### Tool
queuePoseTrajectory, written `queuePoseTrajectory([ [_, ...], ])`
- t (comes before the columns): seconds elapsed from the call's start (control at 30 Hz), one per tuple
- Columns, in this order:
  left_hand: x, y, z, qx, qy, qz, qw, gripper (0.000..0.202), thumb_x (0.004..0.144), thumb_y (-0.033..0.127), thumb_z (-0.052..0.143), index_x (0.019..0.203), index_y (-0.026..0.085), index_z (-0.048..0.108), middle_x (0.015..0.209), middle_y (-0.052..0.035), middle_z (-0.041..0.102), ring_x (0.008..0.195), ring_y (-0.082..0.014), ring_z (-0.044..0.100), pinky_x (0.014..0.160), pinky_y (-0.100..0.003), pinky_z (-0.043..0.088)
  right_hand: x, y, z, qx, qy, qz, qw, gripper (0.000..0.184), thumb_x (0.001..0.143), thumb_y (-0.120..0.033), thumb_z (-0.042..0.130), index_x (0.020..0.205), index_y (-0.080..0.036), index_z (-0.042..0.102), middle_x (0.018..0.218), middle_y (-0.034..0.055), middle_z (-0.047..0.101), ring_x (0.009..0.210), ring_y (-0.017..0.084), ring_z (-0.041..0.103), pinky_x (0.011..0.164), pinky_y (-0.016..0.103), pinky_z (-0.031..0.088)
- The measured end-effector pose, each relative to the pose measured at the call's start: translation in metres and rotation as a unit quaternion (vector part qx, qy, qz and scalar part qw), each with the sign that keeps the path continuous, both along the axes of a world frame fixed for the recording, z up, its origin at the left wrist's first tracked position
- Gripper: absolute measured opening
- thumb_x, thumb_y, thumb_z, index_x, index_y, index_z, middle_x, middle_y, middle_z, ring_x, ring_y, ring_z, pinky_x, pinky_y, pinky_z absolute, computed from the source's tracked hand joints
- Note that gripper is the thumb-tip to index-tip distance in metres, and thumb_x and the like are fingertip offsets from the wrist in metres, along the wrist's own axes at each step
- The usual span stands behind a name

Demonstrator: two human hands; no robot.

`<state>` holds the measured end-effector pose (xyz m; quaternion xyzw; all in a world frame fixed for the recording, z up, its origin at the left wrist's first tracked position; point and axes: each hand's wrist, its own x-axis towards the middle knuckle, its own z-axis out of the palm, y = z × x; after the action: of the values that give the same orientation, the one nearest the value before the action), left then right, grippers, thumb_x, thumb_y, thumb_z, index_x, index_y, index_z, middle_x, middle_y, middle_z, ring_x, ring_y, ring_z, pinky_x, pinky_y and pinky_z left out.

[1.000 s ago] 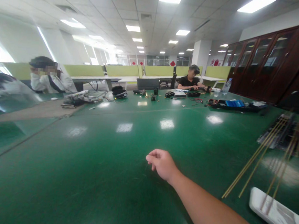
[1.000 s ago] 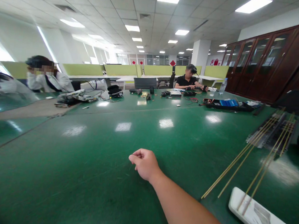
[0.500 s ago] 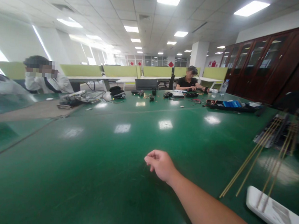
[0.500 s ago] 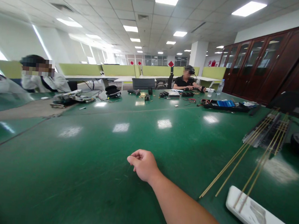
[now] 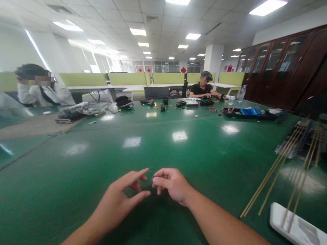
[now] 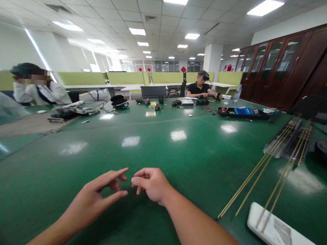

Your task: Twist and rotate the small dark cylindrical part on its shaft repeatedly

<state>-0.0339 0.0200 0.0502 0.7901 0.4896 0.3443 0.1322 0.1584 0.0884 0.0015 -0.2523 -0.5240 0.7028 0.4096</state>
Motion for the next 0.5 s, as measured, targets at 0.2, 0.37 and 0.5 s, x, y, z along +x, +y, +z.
queuePoseTrajectory([
  [0.2, 0.032, 0.043, -0.006, -0.009, -0.067, -0.040, 0.997, 0.017, 0.088, 0.031, 0.063, 0.101, 0.027, 0.072, 0.092, -0.0029, 0.061, 0.080, -0.0151, 0.060, 0.070, -0.024, 0.050, -0.001, 0.007, -0.003, -0.010, 0.047, 0.000, 0.999, 0.039, 0.070, -0.049, 0.077, 0.081, -0.012, 0.070, 0.074, 0.0022, 0.066, 0.053, 0.009, 0.051, 0.054, 0.025, 0.042],
  [0.37, 0.018, 0.029, 0.002, -0.034, -0.174, 0.019, 0.984, 0.019, 0.078, 0.039, 0.075, 0.084, 0.022, 0.072, 0.104, -0.0066, 0.068, 0.094, -0.0222, 0.066, 0.081, -0.028, 0.055, 0.001, 0.009, -0.003, -0.018, 0.034, 0.015, 0.999, 0.041, 0.073, -0.052, 0.074, 0.085, -0.012, 0.072, 0.078, 0.0049, 0.069, 0.052, 0.009, 0.053, 0.054, 0.025, 0.041],
  [0.5, -0.011, -0.005, 0.011, -0.058, -0.220, 0.098, 0.969, 0.033, 0.072, 0.050, 0.078, 0.079, 0.020, 0.067, 0.090, -0.0058, 0.072, 0.082, -0.0251, 0.071, 0.074, -0.032, 0.061, 0.003, 0.009, -0.001, -0.025, 0.021, 0.019, 0.999, 0.043, 0.075, -0.050, 0.072, 0.093, -0.012, 0.071, 0.076, 0.0048, 0.070, 0.049, 0.009, 0.055, 0.056, 0.025, 0.040],
])
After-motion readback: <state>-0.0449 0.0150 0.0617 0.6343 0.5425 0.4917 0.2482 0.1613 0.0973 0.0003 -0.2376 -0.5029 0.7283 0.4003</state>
